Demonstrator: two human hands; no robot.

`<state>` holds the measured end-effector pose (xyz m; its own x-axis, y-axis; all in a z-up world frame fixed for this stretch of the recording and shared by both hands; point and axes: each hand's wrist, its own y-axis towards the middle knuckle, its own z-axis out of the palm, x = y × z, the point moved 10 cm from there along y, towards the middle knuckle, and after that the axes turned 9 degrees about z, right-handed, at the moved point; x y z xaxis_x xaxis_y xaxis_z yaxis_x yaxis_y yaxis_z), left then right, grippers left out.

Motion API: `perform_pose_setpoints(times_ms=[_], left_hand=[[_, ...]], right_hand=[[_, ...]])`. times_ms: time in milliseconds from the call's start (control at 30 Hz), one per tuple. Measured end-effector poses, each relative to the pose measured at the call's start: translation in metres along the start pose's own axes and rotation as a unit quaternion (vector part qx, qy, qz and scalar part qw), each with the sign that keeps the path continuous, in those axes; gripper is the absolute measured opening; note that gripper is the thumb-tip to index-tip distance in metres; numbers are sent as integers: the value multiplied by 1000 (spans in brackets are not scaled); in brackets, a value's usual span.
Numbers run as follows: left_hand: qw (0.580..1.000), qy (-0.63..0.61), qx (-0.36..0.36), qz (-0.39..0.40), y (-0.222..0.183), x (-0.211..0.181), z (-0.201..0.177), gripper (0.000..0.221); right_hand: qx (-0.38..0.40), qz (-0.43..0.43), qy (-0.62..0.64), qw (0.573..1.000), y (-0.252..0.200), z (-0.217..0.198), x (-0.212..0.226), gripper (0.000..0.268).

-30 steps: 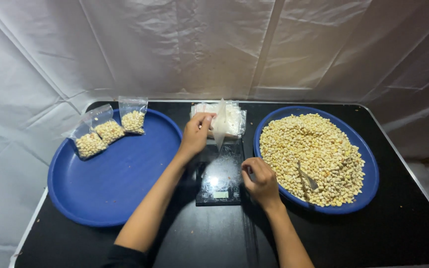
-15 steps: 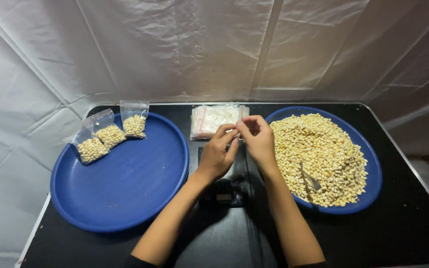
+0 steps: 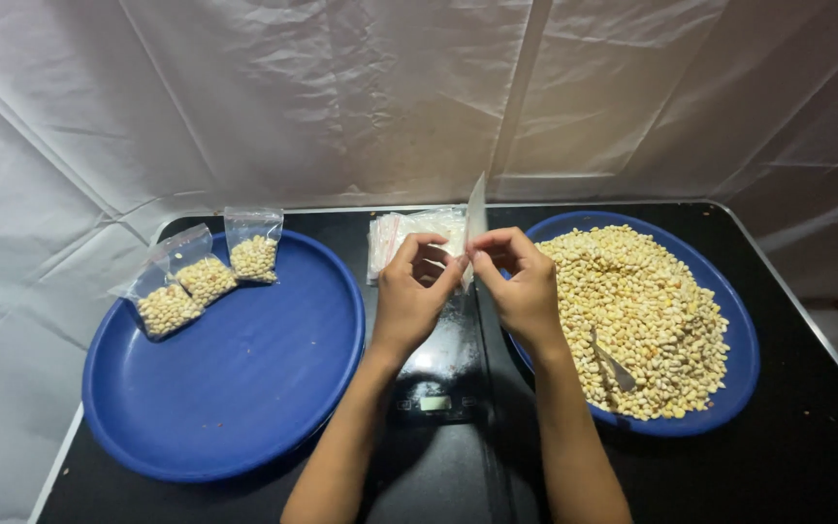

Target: Bagging and weighing seeds from a large bowl into small plastic bags using a spoon and a digital scale.

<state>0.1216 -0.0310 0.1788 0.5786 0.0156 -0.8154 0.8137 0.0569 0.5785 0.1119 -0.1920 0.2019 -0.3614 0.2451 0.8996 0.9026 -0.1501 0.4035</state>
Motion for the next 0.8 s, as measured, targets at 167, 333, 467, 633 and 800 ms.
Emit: perform_pose_setpoints(times_ms=[167, 333, 467, 633, 800], left_hand=[[993, 86, 40, 69, 4, -30, -7, 14], [981, 105, 67, 146, 1, -57, -7, 11], [974, 110, 104, 168, -2, -69, -4, 9], [973, 104, 111, 171, -6, -68, -12, 13], [971, 107, 122, 173, -8, -67, -12, 12]], right_hand=[[2, -36, -41, 999, -6, -1, 16, 15], [20, -56, -46, 997, -13, 3, 35, 18], [42, -85, -121, 988, -20, 8, 51, 18], [44, -101, -133, 985, -30, 15, 64, 11], [11, -140, -178, 974, -38, 18, 75, 6]])
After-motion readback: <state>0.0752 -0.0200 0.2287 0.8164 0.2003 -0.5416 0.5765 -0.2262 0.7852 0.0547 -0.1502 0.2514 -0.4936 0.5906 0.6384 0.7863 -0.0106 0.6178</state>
